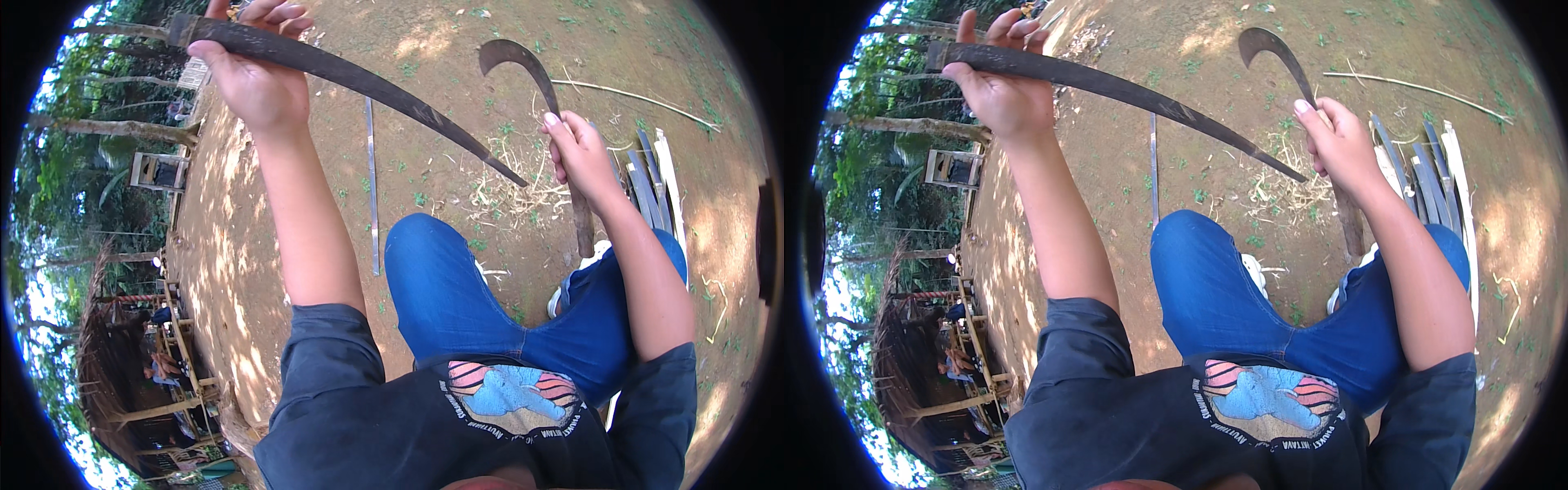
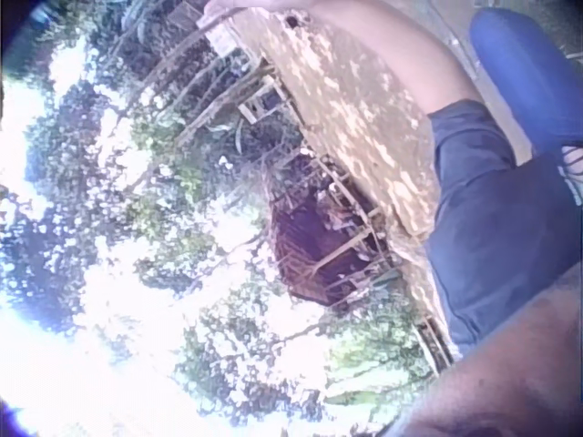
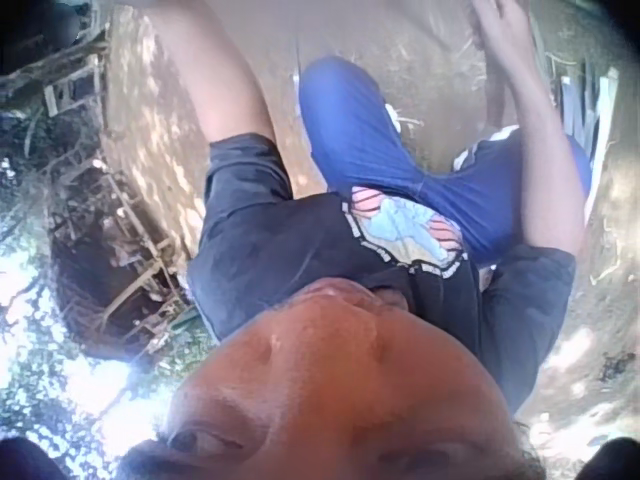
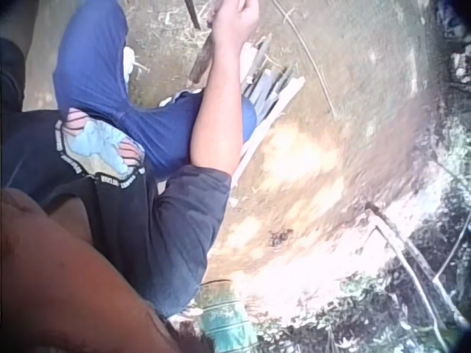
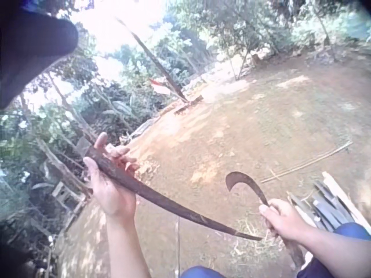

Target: The person shaves a strip of bamboo using a curved blade, holding the bamboo in one hand and drawing the blade along its length to remove thin shavings.

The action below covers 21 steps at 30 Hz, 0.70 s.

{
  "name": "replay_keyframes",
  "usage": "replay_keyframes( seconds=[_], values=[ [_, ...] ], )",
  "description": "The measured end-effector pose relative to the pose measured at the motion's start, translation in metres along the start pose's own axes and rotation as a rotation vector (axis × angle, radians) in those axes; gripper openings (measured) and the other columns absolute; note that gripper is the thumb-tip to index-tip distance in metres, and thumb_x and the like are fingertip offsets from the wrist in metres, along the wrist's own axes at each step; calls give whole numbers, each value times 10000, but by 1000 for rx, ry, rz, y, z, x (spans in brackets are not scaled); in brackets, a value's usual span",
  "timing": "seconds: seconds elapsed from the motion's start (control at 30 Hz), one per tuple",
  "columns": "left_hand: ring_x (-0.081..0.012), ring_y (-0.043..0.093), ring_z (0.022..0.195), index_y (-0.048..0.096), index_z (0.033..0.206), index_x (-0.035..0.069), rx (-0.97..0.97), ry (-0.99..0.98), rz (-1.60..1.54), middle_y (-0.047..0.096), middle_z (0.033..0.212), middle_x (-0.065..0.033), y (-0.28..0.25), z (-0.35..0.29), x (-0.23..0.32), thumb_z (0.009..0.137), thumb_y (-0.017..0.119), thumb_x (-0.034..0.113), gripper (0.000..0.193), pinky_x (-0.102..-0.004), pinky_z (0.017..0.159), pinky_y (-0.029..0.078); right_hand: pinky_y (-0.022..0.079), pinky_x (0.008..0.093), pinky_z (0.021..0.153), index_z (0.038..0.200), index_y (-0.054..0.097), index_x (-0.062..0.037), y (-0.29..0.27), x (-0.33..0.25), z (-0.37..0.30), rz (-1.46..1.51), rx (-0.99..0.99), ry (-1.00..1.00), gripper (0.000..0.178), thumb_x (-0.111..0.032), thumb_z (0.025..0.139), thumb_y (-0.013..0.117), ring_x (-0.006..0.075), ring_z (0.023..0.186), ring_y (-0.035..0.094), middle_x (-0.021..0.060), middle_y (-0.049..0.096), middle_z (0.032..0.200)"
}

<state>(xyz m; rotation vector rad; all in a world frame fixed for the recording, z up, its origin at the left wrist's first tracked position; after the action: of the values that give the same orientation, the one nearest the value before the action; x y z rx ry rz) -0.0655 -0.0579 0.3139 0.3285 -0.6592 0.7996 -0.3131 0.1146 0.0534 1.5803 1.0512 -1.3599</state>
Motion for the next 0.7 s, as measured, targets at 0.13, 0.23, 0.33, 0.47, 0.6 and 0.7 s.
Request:
replay_keyframes(
  seconds=[0.13, 0.23, 0.33, 0.47, 0.6, 0.7],
  values=[
    [-238, 617, 954, 387, 1452, 72, -11, 6, 3, 628, 1138, -154, 22, 8, -1, 1024, 330, 569, 659, -385, 850, 503, 382, 233, 439, 1005, 579, -77, -4, 1, 4, 11, 21, -4, 394, -468, 958, 600, 64, 475, 478, -26, 491, 622],
    [-237, 615, 979, 392, 1441, 28, 9, -37, 47, 621, 1170, -169, 28, 11, 3, 1039, 300, 527, 647, -391, 870, 500, 382, 234, 434, 1001, 576, -76, -3, -3, 2, 10, 23, -23, 396, -469, 961, 599, 63, 461, 471, -29, 487, 612],
    [-238, 613, 1000, 404, 1432, 16, 18, -74, 61, 618, 1192, -173, 31, 12, 5, 1041, 296, 517, 644, -394, 888, 494, 383, 233, 431, 994, 575, -75, -4, -4, 2, 5, 23, -34, 398, -470, 962, 600, 62, 453, 475, -29, 484, 599],
    [-236, 613, 1006, 433, 1403, -4, -4, -101, 89, 629, 1180, -167, 32, 14, 7, 1040, 299, 519, 651, -395, 900, 489, 384, 231, 429, 1000, 572, -76, -6, -2, 1, -12, 33, -43, 403, -475, 958, 607, 62, 450, 480, -28, 486, 600],
    [-231, 615, 994, 440, 1395, -6, -6, -100, 98, 641, 1136, -158, 35, 12, 10, 1042, 294, 522, 652, -396, 893, 490, 387, 233, 429, 1005, 570, -76, -8, -1, -2, -21, 55, -38, 410, -480, 953, 615, 62, 450, 481, -29, 486, 599],
    [-225, 619, 982, 442, 1393, -6, -6, -102, 86, 648, 1100, -146, 35, 11, 10, 1044, 283, 523, 653, -396, 890, 491, 385, 233, 428, 1003, 569, -77, -9, -3, -4, -17, 59, -32, 410, -480, 951, 619, 62, 449, 480, -31, 486, 596]
  ],
)
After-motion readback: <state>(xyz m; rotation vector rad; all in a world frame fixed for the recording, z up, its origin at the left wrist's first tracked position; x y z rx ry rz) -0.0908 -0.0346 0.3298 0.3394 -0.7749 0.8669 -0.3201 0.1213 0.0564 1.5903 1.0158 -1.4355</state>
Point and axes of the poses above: each hand's wrist, its own z-axis towards the middle knuckle, its own y-axis out of the palm, x = y × z, the point moved 6 cm from there along z, towards the middle knuckle
